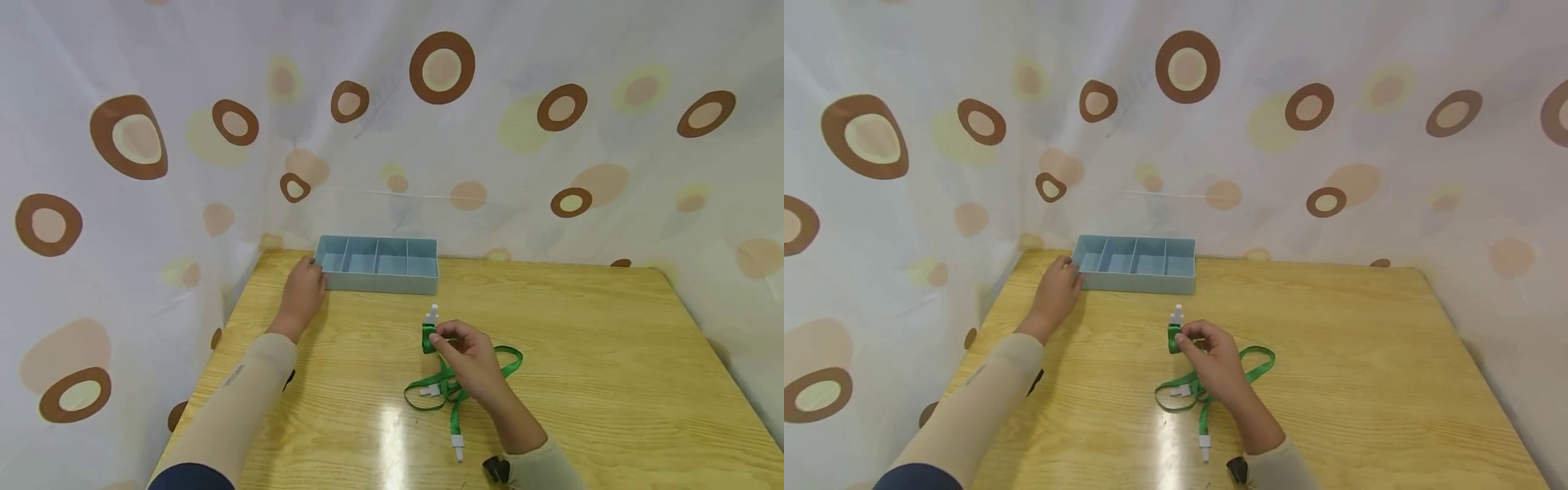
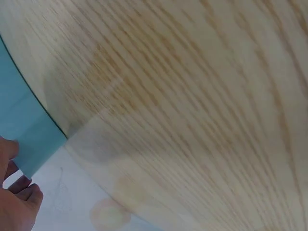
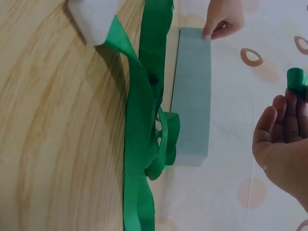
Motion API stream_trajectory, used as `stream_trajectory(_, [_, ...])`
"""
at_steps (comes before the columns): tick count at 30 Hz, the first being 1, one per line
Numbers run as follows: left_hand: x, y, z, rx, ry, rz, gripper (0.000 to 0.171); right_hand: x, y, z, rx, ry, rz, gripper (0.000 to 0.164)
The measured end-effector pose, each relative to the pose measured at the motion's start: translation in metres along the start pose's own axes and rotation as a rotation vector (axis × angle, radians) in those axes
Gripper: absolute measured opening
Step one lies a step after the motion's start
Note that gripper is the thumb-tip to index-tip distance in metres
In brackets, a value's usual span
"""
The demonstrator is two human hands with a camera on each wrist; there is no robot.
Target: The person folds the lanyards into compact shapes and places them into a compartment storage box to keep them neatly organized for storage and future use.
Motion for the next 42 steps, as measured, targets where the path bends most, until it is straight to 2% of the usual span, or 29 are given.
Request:
stream_trajectory(5, [0.003,0.003,-0.004,0.052,0.048,0.033,0.029,0.0,0.001,0.001,-0.003,0.011,-0.011,0.019])
stream_trajectory(10, [0.01,0.002,0.0,0.009,0.149,0.058,0.026,-0.001,-0.003,0.006,-0.044,0.027,-0.043,0.02])
stream_trajectory(15, [0.013,0.001,0.003,-0.031,0.149,0.061,0.02,0.004,-0.015,0.014,-0.137,0.014,-0.061,0.02])
stream_trajectory(20, [0.015,0.002,0.001,-0.043,0.193,0.083,0.02,0.014,-0.036,0.025,-0.23,0.057,0.012,0.023])
stream_trajectory(27, [0.018,0.002,0.0,-0.071,0.2,0.08,0.018,0.02,-0.084,0.025,-0.328,0.103,0.012,0.022])
stream_trajectory(30, [0.02,0.001,0.001,-0.062,0.193,0.088,0.019,0.025,-0.109,0.021,-0.325,0.207,0.043,0.02])
stream_trajectory(35, [0.017,0.0,0.0,-0.032,0.201,0.099,0.021,0.023,-0.143,0.021,-0.277,0.513,0.066,0.015])
stream_trajectory(39, [0.015,0.0,0.001,-0.043,0.215,0.1,0.021,0.005,-0.162,0.023,-0.214,0.673,-0.01,0.014])
stream_trajectory(42, [0.017,0.0,0.002,-0.053,0.216,0.101,0.02,-0.01,-0.171,0.021,-0.178,0.715,-0.067,0.017])
Point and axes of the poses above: each hand's wrist, its own y-axis away from the middle knuckle, its own z-axis out of the back of the hand, x = y × z, the point moved 9 cm from there along -y, towards the middle knuckle, and after that the axes turned 8 degrees about -y, right-handed, at the moved point
